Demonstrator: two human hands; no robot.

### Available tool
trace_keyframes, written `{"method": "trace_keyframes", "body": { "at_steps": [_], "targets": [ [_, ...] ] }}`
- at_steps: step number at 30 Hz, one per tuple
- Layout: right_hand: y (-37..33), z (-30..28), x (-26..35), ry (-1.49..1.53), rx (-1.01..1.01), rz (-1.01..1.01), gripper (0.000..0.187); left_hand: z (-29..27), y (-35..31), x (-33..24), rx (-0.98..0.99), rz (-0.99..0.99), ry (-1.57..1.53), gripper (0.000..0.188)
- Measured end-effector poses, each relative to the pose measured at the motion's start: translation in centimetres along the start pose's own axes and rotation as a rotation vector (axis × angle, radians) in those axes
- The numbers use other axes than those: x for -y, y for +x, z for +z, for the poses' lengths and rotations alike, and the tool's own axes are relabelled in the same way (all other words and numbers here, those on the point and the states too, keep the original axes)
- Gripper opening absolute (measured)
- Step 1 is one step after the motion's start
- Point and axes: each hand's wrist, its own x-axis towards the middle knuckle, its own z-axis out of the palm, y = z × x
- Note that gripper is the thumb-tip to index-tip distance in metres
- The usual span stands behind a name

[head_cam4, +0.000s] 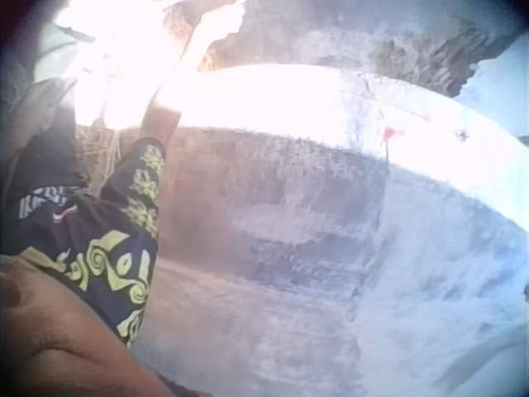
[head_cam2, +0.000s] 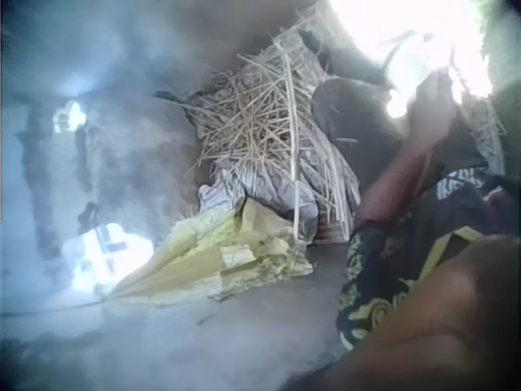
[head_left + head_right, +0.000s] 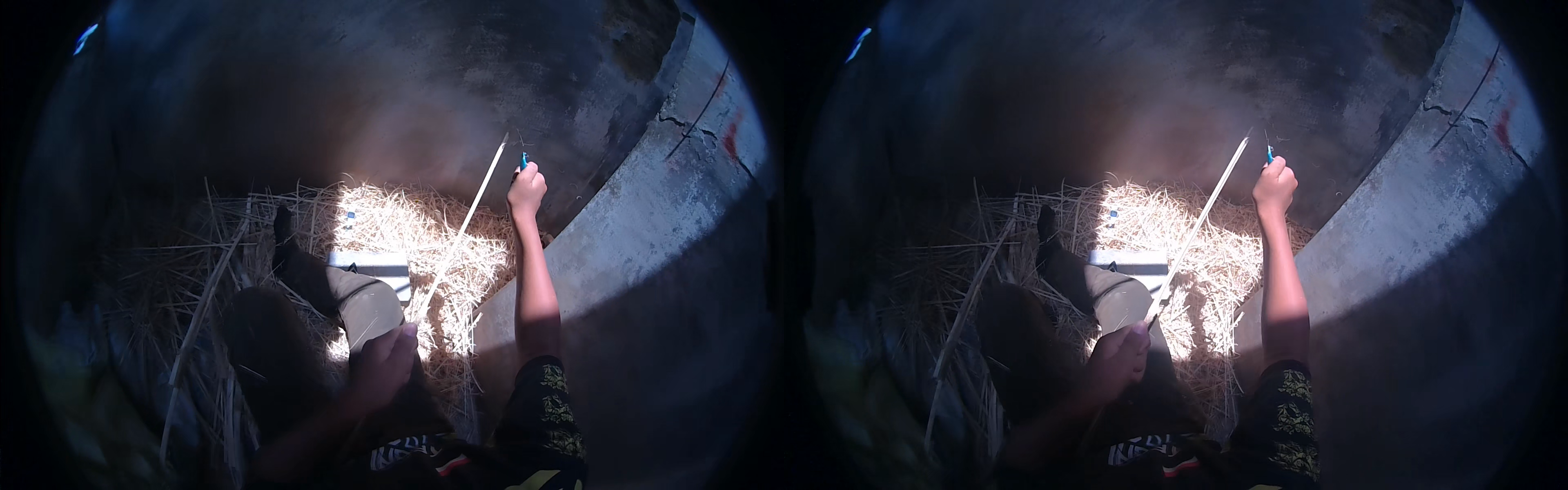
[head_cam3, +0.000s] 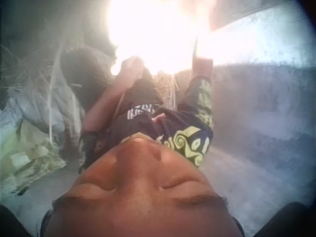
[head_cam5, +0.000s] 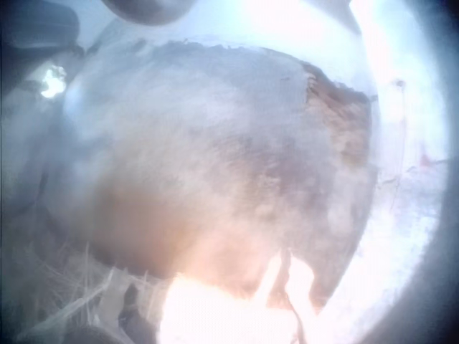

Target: The person sits on a bed of straw and uses a utility knife to sharpen a thin wooden stick. They hold the stick with one hand and scrape the blade along its length to create a point, repeating the motion along the stick's surface.

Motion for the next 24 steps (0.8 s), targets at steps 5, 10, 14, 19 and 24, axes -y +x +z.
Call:
{"method": "trace_keyframes", "body": {
  "at_steps": [5,10,14,19,24],
  "targets": [
    [-12.1,-4.6,1.5,0.075,0.296,-0.433,0.047,-0.9,-0.4,-1.8,0.163,-0.082,-0.396,0.031],
    [-18.7,-6.0,2.1,0.885,0.679,0.238,0.061,-1.2,-0.4,-2.0,0.085,0.039,-0.208,0.022],
    [-20.9,-7.3,3.8,1.191,1.058,0.425,0.042,-0.6,-0.4,-2.0,-0.131,0.197,0.174,0.019],
    [-23.0,-6.6,4.9,0.993,0.902,0.533,0.012,-1.1,-0.1,-2.3,-0.327,0.443,0.529,0.021],
    [-24.1,-7.0,5.9,0.924,0.841,0.596,0.009,-1.1,-0.4,-2.8,-0.416,0.514,0.649,0.023]
  ]
}}
